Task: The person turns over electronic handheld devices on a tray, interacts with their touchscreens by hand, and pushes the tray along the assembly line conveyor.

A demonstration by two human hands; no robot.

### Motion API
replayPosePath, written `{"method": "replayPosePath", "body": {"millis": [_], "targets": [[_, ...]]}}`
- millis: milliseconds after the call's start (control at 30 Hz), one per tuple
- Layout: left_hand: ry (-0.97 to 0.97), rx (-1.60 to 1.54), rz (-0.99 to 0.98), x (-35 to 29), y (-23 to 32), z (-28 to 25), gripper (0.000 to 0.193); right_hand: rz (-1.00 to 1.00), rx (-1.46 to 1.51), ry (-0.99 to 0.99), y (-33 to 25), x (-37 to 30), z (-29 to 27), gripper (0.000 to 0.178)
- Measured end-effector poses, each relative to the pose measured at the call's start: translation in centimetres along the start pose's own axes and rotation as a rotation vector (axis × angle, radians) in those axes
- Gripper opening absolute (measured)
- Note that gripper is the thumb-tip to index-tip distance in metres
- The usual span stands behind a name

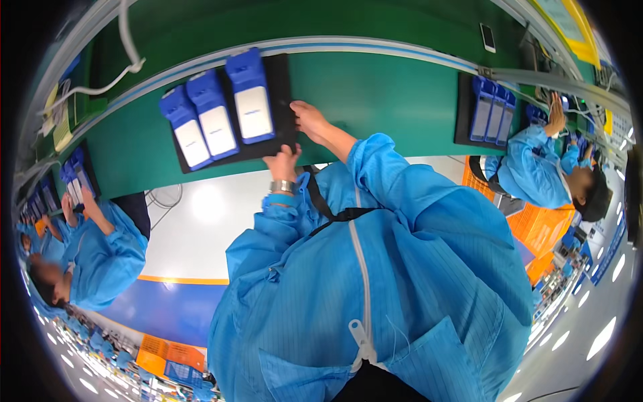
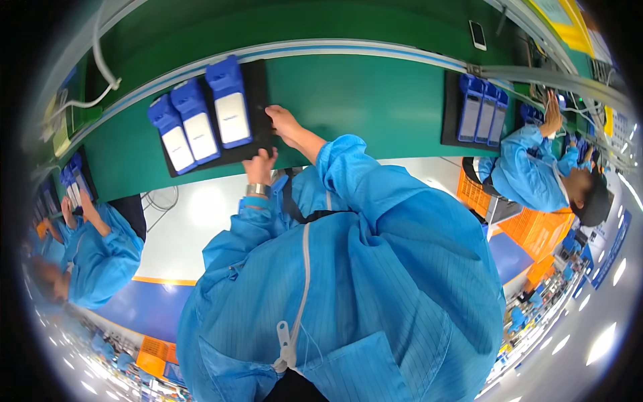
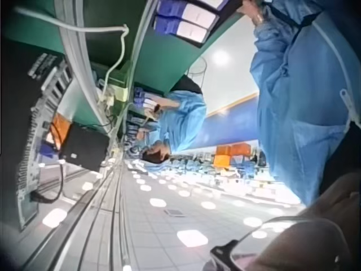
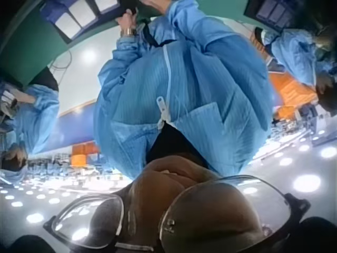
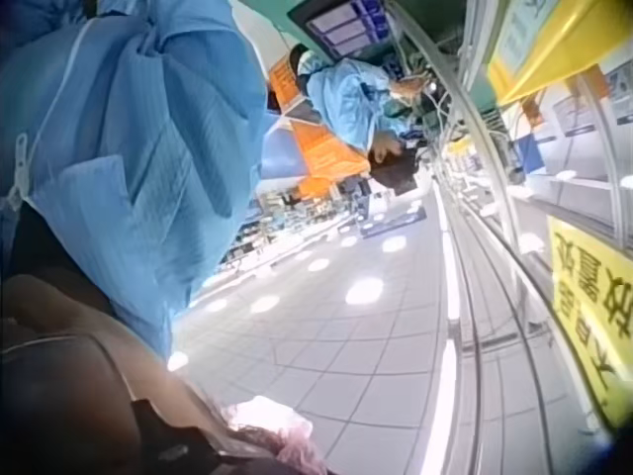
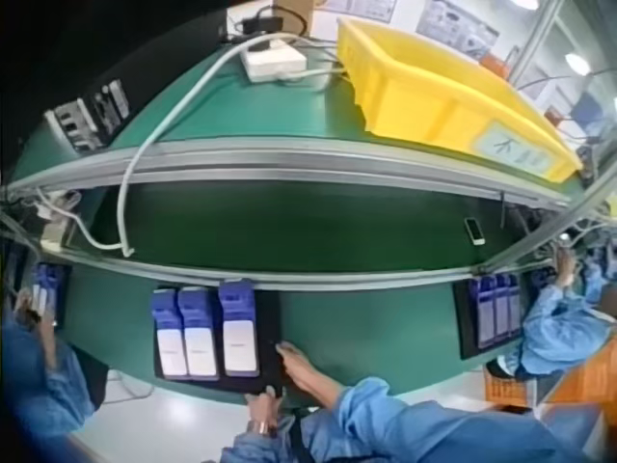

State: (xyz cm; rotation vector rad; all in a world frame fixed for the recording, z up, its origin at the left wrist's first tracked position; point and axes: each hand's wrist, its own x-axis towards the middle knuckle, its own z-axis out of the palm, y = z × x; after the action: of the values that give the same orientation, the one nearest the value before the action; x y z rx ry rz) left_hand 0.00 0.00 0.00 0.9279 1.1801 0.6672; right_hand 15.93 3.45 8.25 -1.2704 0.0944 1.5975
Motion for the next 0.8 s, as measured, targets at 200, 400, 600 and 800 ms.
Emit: {"method": "replayPosePath", "body": {"millis": [200,400,600,800], "targets": [[-0.462,-0.029,-0.517,-8.2,5.5,22.5,0.011,-0.495,-0.577,0.610,-9.9,-8.0,-18.2,0.022],[0.041,1.251,0.607,-3.6,10.8,11.5,0.052,-0.461,-0.681,1.032,-3.2,-10.7,-20.7,0.019],[0.134,1.429,0.520,-0.7,10.6,15.0,0.084,-0.770,-1.117,0.988,-4.6,-10.4,-17.9,0.054],[-0.001,1.468,0.438,0.8,13.1,14.3,0.098,-0.406,-1.272,1.048,-5.4,-9.3,-13.9,0.086]]}}
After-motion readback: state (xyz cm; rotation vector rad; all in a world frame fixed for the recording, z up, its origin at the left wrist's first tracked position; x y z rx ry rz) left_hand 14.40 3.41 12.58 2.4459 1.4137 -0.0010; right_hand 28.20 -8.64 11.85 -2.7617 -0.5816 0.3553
